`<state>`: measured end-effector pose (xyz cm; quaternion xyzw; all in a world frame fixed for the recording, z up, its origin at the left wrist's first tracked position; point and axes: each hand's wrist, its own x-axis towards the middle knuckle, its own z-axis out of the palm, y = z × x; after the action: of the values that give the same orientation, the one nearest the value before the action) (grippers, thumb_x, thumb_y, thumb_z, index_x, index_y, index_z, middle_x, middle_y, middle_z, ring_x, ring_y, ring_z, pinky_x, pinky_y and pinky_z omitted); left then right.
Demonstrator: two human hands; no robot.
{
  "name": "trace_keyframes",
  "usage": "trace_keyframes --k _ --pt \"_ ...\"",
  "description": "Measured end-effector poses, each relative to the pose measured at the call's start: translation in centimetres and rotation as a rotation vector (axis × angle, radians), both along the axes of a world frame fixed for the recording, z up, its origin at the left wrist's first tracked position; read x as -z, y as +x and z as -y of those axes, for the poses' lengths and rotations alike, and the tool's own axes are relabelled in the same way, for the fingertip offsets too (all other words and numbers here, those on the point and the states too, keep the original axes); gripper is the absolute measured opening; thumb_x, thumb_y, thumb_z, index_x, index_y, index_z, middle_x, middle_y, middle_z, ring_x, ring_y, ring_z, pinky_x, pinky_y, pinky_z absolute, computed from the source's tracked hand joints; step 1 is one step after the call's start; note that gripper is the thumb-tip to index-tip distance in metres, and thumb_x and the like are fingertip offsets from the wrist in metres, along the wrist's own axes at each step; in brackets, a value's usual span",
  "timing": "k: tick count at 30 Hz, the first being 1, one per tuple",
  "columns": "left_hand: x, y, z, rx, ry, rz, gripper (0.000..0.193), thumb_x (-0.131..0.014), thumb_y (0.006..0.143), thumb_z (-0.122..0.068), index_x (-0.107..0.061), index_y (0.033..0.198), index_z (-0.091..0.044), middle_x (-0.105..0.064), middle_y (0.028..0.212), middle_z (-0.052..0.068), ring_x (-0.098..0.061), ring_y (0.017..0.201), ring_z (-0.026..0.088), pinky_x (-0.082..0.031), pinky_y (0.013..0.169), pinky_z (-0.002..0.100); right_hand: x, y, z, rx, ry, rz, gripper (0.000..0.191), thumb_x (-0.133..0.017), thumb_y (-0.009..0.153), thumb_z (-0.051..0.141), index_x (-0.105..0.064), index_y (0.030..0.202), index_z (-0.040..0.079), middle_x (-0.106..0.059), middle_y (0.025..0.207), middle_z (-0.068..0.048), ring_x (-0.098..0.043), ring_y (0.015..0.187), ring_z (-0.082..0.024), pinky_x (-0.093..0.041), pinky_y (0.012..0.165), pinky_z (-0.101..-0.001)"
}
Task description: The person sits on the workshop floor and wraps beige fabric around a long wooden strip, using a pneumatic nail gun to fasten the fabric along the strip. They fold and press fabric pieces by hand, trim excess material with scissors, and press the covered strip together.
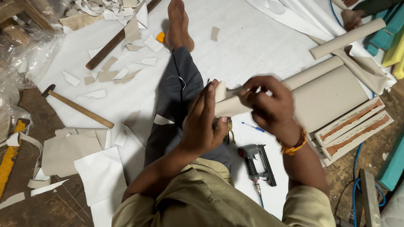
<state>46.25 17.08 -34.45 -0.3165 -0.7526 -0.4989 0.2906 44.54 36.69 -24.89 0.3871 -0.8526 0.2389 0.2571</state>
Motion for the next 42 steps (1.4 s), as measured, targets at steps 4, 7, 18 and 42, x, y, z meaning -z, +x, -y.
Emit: trace_keyframes --k 4,7,18,42 --pt "0.0 0.2 -0.3 -0.13 -0.092 -0.047 0.069 -0.053 0.1 -0.013 -0.024 0.157 0.01 -0.04 0.156 0.035 -0.05 0.144 0.049 -0.043 0.123 0.052 -1.5 -2.1 0.3 -0.044 0.093 -0.23 0.016 -0.081 0.086 -0.002 -0.069 0.094 0.003 -0.069 0.104 -0.013 -0.067 0.081 -0.028 -0.05 0.069 -0.0388" --pt "0.1 0.1 -0.4 -0.178 -0.076 -0.032 0.068 -0.05 0.099 -0.013 -0.024 0.157 0.01 -0.037 0.157 0.037 -0.048 0.145 0.05 -0.043 0.123 0.052 -2.1 -1.8 1.3 -0.039 0.077 -0.203 0.017 -0.079 0.091 -0.004 -0.066 0.098 0.004 -0.068 0.112 -0.013 -0.068 0.087 -0.027 -0.052 0.068 -0.0352" --pt "-0.5 0.4 -0.2 -0.195 -0.018 -0.037 0.061 -0.047 0.1 0.0 -0.025 0.154 0.015 -0.028 0.161 0.036 -0.037 0.154 0.052 -0.039 0.131 0.056 -7.3 1.6 4.0 -0.05 0.575 -0.202 0.037 -0.077 0.085 0.016 -0.076 0.122 0.011 -0.067 0.121 -0.004 -0.058 0.113 -0.025 -0.042 0.091 -0.0416" --pt "-0.8 0.7 0.0 -0.187 -0.007 -0.029 0.067 -0.051 0.097 -0.005 -0.025 0.154 0.016 -0.029 0.16 0.038 -0.035 0.154 0.054 -0.038 0.131 0.057 -8.1 2.1 4.4 -0.026 0.746 -0.268 0.025 -0.071 0.085 0.018 -0.077 0.109 0.012 -0.066 0.117 -0.001 -0.06 0.111 -0.021 -0.042 0.086 -0.0404"
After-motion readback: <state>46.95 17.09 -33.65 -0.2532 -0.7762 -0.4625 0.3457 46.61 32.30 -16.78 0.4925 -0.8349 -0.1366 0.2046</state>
